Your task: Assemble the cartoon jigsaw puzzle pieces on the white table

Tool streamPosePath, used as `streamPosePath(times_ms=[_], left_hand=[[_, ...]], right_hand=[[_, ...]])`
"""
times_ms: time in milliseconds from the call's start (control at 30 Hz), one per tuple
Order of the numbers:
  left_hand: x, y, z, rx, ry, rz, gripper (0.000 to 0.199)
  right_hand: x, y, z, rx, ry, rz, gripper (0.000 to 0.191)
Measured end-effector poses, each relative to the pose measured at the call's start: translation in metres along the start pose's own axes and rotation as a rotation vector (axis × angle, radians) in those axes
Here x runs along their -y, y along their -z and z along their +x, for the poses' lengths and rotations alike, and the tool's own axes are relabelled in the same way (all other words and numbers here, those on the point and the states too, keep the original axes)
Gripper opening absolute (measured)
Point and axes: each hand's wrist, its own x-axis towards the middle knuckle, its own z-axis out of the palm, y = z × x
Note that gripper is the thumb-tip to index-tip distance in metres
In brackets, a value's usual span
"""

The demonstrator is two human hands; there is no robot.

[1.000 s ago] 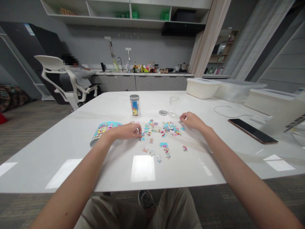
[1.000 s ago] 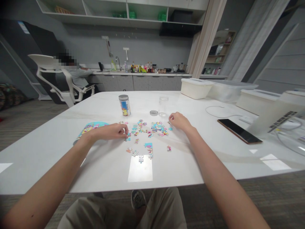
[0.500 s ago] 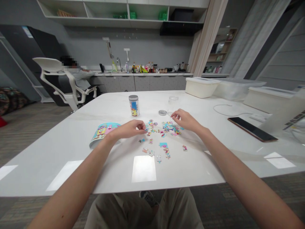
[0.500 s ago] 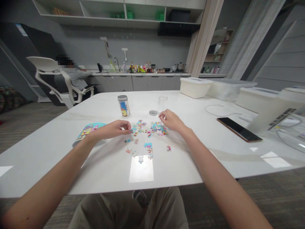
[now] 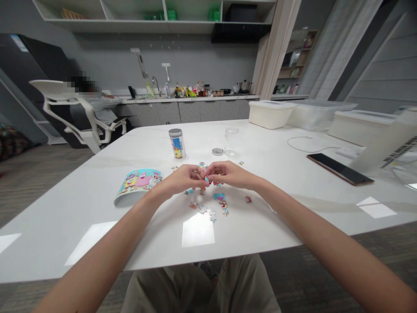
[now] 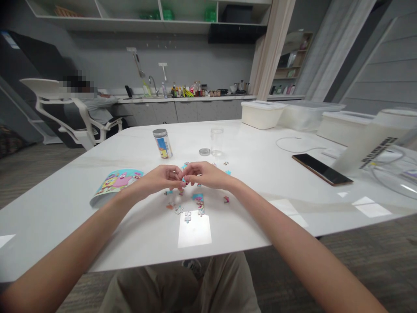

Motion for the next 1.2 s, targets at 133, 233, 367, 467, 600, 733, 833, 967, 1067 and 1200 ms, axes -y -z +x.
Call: streamPosePath(times_ms=[133, 233, 367, 467, 600, 733, 833, 967, 1067, 1200], left_hand=[[-0.003, 0.005, -0.003, 0.056, -0.036, 0.098, 0.030], [-0.005, 0.011, -0.009, 0.022, -0.163, 0.389, 0.023], [-0.011, 0.013, -0.016, 0.021, -0.306, 0.818, 0.021], [-0.013, 0.011, -0.017, 0.167, -0.321, 0.852, 0.019], [-0.009, 0.006, -0.015, 0.299, -0.329, 0.817, 0.019], [-0.007, 0.001, -0.014, 0.317, -0.369, 0.804, 0.021], [-0.008, -0.002, -0.014, 0.325, -0.365, 0.805, 0.023], [-0.009, -0.003, -0.014, 0.329, -0.378, 0.809, 0.024], [-0.009, -0.004, -0.013, 0.334, -0.389, 0.815, 0.024], [-0.009, -0.006, -0.013, 0.331, -0.405, 0.802, 0.022]], right_hand=[[0.000, 0.004, -0.001, -0.003, -0.049, 0.047, 0.010], [0.003, 0.006, -0.002, -0.011, -0.065, 0.066, 0.009], [0.005, 0.007, -0.004, 0.002, -0.101, 0.054, 0.010], [0.004, 0.009, -0.004, 0.041, -0.133, 0.012, 0.012], [0.006, 0.011, -0.006, 0.143, -0.163, -0.118, 0.008], [0.012, 0.013, -0.008, 0.242, -0.144, -0.329, 0.008], [0.014, 0.013, -0.009, 0.321, -0.179, -0.328, 0.011], [0.011, 0.014, -0.010, 0.353, -0.186, -0.329, 0.013], [0.009, 0.014, -0.010, 0.354, -0.199, -0.350, 0.014], [0.008, 0.012, -0.010, 0.355, -0.219, -0.347, 0.013]])
